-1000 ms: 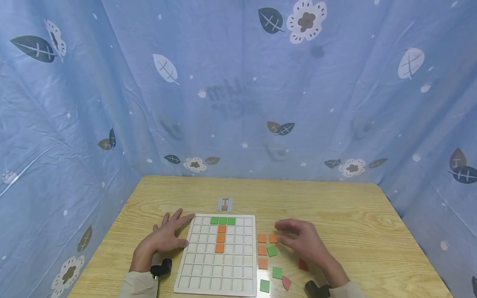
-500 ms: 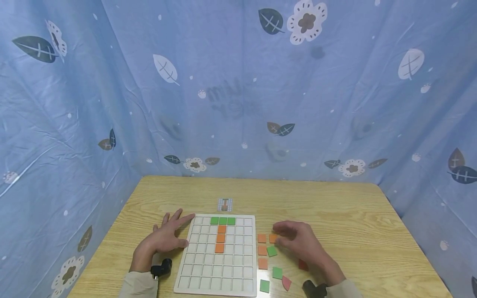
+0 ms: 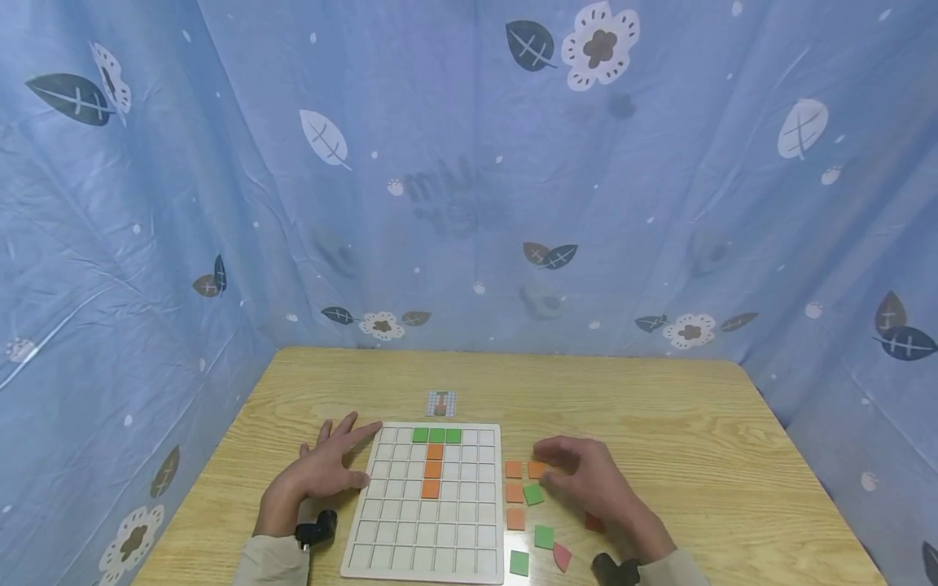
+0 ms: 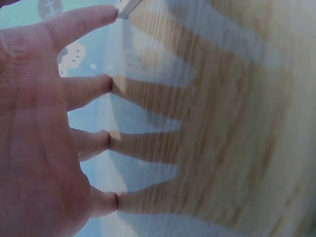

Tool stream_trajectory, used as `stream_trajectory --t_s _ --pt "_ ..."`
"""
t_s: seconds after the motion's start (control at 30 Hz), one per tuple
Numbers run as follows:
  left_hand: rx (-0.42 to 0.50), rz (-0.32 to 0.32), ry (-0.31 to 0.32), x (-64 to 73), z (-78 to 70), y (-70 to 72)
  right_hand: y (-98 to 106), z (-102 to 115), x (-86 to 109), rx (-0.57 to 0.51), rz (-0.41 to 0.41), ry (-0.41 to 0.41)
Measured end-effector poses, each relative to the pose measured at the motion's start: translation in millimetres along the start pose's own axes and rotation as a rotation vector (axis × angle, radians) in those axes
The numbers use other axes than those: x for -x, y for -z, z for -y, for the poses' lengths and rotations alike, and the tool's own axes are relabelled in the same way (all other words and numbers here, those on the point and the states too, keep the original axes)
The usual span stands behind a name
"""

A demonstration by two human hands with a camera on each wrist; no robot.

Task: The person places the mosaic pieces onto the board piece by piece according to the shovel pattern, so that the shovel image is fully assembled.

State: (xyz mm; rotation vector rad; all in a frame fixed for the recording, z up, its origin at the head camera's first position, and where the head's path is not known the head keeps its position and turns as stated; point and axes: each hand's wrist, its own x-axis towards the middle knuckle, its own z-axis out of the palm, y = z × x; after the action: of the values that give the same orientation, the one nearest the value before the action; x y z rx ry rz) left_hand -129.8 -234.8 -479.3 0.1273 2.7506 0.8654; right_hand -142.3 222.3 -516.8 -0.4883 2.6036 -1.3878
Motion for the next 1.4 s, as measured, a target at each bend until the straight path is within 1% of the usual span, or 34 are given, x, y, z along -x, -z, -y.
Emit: stream_trajectory --t_s 0.37,0.57,0.63,0.97,1.07,1.23,1.4 --pt "0.003 -0.004 -0.005 0.9 -0.1 1.2 -5.0 -1.6 0.7 0.088 -0.036 0.075" --pt "0.0 0.001 -0.004 0.4 0.8 1.2 -5.9 -0.8 0.1 0.15 -0.061 0.104" --pt "0.0 0.003 -0.006 0.3 1.1 1.4 -6.0 -0.7 0.1 0.155 -0.064 0.11" --pt "0.001 0.006 -0.009 0.1 1.6 0.0 0.2 1.1 1.7 0.11 -0.03 0.088" --pt "0.003 0.007 -0.009 0.2 1.7 -0.4 2.6 3.2 2.5 0.091 -0.031 0.073" --pt "0.003 0.004 -0.011 0.4 1.6 -0.4 7.2 8.5 5.4 0.084 -0.084 0.039" --pt "0.0 0.003 -0.01 0.3 1.7 -0.2 11.7 17.3 11.6 0.077 -0.125 0.027"
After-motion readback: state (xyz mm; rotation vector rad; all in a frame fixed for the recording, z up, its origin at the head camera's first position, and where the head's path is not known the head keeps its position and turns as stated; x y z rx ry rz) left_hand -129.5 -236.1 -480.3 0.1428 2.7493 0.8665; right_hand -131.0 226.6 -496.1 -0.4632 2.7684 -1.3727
